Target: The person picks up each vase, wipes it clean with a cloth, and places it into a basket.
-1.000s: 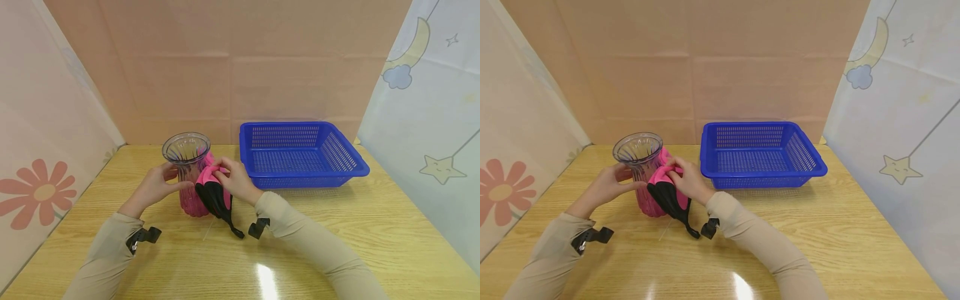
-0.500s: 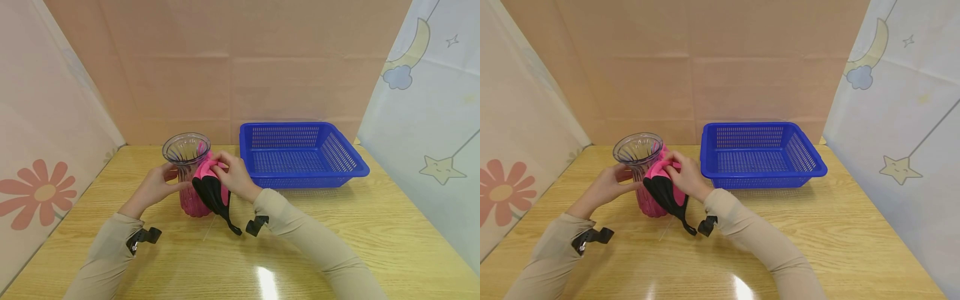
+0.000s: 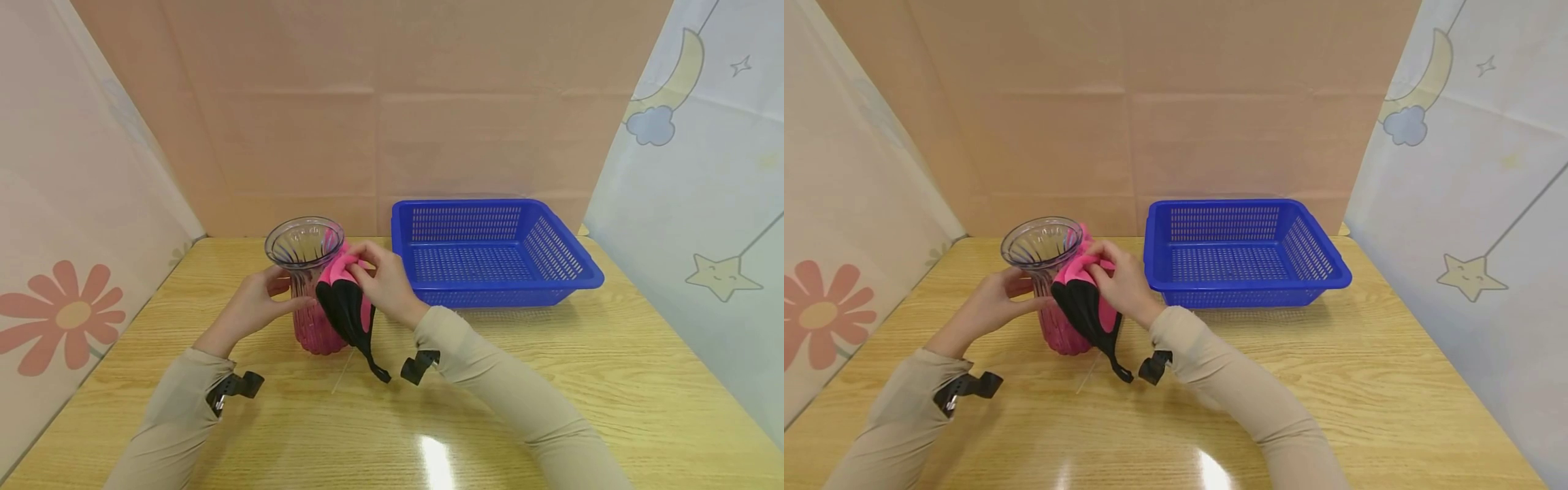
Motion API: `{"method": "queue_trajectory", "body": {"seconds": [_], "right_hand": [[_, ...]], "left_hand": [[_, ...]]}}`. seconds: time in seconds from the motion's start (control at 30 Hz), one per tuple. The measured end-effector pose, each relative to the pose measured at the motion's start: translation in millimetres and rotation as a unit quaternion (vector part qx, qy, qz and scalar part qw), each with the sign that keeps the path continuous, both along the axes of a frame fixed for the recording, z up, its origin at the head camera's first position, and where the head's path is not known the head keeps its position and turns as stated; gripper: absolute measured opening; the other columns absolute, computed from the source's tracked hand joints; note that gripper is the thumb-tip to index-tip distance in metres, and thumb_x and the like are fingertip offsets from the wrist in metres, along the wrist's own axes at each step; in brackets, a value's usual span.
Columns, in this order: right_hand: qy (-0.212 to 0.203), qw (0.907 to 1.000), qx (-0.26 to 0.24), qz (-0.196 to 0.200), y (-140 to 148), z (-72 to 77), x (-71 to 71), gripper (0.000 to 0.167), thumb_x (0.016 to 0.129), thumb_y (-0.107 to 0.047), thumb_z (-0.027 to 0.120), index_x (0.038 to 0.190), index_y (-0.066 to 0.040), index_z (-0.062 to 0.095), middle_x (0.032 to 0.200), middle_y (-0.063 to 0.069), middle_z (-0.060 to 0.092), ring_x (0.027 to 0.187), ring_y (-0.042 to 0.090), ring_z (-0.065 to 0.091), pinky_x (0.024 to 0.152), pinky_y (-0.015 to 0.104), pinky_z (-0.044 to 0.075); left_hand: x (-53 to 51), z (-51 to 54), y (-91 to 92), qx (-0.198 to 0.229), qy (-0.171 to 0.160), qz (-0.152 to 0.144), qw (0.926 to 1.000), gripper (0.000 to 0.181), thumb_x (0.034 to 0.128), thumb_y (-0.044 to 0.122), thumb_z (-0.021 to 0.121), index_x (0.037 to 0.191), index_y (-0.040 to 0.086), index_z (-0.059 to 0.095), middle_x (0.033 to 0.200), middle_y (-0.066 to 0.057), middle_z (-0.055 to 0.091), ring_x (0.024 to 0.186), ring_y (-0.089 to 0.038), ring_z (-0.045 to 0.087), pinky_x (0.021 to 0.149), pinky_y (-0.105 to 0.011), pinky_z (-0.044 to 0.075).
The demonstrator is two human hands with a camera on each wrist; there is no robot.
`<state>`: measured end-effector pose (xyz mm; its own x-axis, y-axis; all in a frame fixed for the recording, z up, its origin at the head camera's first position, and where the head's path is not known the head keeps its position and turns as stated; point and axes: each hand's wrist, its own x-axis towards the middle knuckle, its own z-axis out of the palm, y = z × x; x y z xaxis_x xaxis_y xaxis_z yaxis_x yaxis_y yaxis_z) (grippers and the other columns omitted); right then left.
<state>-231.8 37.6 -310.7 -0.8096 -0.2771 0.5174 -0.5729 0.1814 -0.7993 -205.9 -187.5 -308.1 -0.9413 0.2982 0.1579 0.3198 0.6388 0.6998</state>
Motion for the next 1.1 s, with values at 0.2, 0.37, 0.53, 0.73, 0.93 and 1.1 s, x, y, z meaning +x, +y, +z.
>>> {"method": "queue_trajectory", "body": {"seconds": [0.2, 0.37, 0.53, 0.73, 0.93, 1.1], "right_hand": [[0.004, 0.9997, -0.024, 0.004, 3.6, 4.2, -0.5, 0.009, 0.086, 0.004, 0.060, 0.095, 0.003, 0.059, 0.113, 0.020, 0.065, 0.109, 0.030, 0.064, 0.083, 0.033, 0.057], [0.004, 0.9988, -0.049, 0.006, 6.0, 9.4, -1.4, 0.008, 0.087, 0.005, 0.059, 0.094, 0.004, 0.058, 0.123, 0.021, 0.061, 0.114, 0.030, 0.061, 0.083, 0.034, 0.057], [0.005, 0.9984, -0.056, 0.006, 6.9, 11.1, -2.1, 0.009, 0.087, 0.006, 0.058, 0.095, 0.006, 0.057, 0.123, 0.022, 0.060, 0.113, 0.031, 0.061, 0.083, 0.034, 0.056], [0.005, 0.9980, -0.062, 0.010, 6.5, 8.7, -3.8, 0.010, 0.087, 0.006, 0.058, 0.096, 0.006, 0.057, 0.123, 0.022, 0.060, 0.113, 0.031, 0.061, 0.083, 0.033, 0.056], [0.004, 0.9981, -0.059, 0.017, 5.6, 6.1, -4.7, 0.010, 0.087, 0.004, 0.058, 0.097, 0.005, 0.057, 0.124, 0.021, 0.059, 0.113, 0.031, 0.061, 0.083, 0.033, 0.056], [-0.010, 0.9982, -0.054, 0.022, 4.0, 1.4, -3.4, 0.010, 0.087, 0.006, 0.057, 0.097, 0.005, 0.057, 0.119, 0.022, 0.061, 0.112, 0.032, 0.062, 0.085, 0.034, 0.056]], "left_hand": [[-1.9, -1.4, 0.5, 0.001, -0.004, 0.003, 1.0000, 0.070, 0.0804, 0.030, 0.073, 0.138, 0.005, 0.042, 0.132, -0.024, 0.053, 0.117, -0.042, 0.055, 0.097, -0.051, 0.048], [-2.7, -2.1, 0.1, -0.001, -0.010, 0.003, 0.9999, 0.072, 0.0807, 0.032, 0.073, 0.139, 0.006, 0.040, 0.135, -0.024, 0.051, 0.119, -0.042, 0.054, 0.098, -0.051, 0.047], [-1.9, -1.6, 0.1, -0.004, -0.012, 0.003, 0.9999, 0.074, 0.0807, 0.033, 0.072, 0.140, 0.006, 0.039, 0.135, -0.024, 0.050, 0.119, -0.043, 0.053, 0.098, -0.051, 0.047], [-1.0, 0.0, 1.0, 0.001, -0.011, 0.001, 0.9999, 0.073, 0.0808, 0.032, 0.073, 0.140, 0.006, 0.039, 0.134, -0.024, 0.051, 0.119, -0.042, 0.054, 0.098, -0.051, 0.047], [0.6, 1.2, 1.0, 0.003, -0.010, -0.003, 0.9999, 0.072, 0.0823, 0.031, 0.071, 0.140, 0.005, 0.038, 0.134, -0.026, 0.050, 0.119, -0.044, 0.053, 0.098, -0.052, 0.046], [-0.4, 0.1, 0.9, 0.005, -0.014, 0.001, 0.9999, 0.071, 0.0810, 0.030, 0.072, 0.140, 0.006, 0.040, 0.134, -0.024, 0.052, 0.119, -0.042, 0.054, 0.099, -0.051, 0.047]]}}
